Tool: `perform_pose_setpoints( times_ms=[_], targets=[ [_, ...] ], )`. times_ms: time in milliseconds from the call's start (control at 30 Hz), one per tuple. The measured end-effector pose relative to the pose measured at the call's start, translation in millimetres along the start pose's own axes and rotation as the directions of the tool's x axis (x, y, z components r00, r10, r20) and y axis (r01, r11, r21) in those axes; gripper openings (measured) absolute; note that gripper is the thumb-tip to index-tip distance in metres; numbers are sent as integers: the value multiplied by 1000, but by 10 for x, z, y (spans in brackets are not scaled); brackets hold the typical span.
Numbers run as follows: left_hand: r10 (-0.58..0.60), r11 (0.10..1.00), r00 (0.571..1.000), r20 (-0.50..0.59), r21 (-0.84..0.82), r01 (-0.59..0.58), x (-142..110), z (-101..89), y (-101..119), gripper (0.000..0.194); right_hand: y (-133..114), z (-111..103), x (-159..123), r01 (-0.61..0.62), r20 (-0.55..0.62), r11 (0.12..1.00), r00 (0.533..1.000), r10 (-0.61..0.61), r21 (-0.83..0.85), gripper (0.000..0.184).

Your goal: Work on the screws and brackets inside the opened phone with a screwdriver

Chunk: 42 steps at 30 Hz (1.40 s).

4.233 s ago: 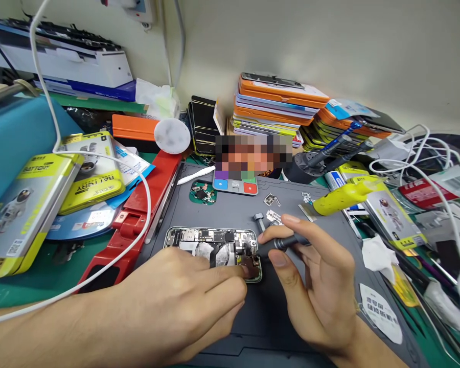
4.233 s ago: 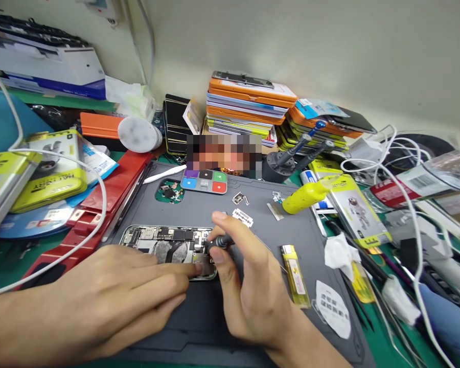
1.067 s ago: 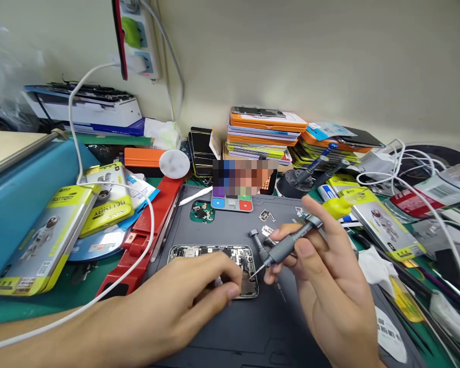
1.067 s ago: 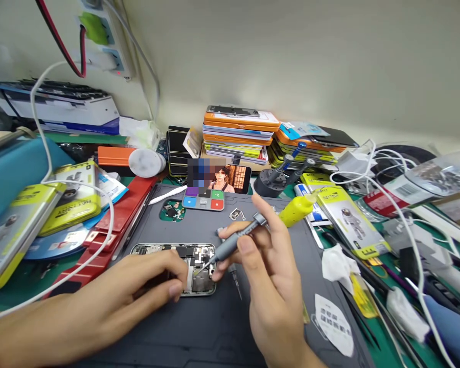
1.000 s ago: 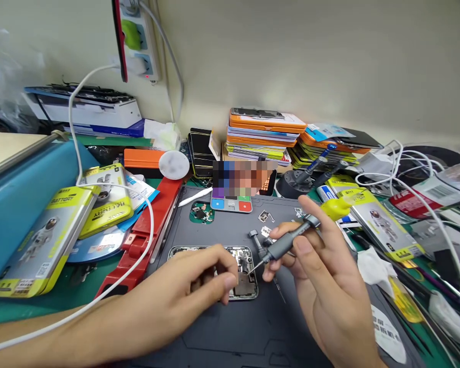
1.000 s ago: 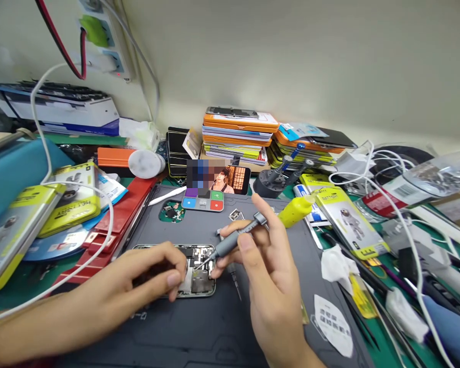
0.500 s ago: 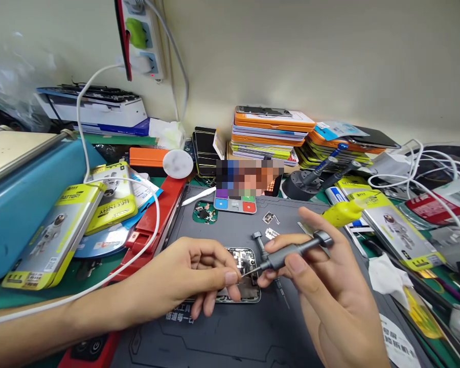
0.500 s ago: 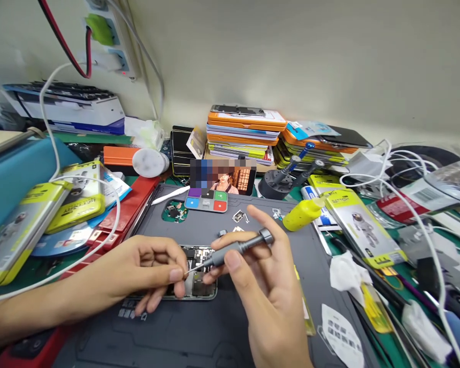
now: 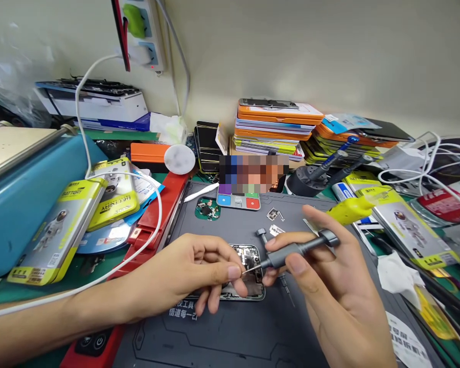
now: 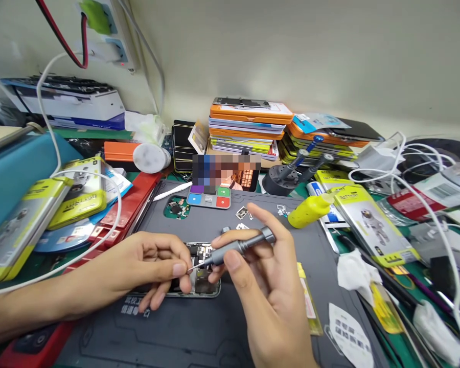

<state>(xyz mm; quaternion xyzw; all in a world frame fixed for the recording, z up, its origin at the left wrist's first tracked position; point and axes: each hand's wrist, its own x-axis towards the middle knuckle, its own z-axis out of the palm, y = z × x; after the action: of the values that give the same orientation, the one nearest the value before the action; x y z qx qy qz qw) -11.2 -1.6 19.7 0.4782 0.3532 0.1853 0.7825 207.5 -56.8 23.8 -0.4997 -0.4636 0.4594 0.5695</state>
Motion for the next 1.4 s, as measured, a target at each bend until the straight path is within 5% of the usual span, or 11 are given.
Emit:
perform_pose_setpoints(
  times_ms=[1400],
  targets=[
    [-8, 1000, 999, -41, 4, 9, -12, -2, 28, 25, 5, 15, -12, 96, 9, 993, 995, -95, -72, 45]
  ],
)
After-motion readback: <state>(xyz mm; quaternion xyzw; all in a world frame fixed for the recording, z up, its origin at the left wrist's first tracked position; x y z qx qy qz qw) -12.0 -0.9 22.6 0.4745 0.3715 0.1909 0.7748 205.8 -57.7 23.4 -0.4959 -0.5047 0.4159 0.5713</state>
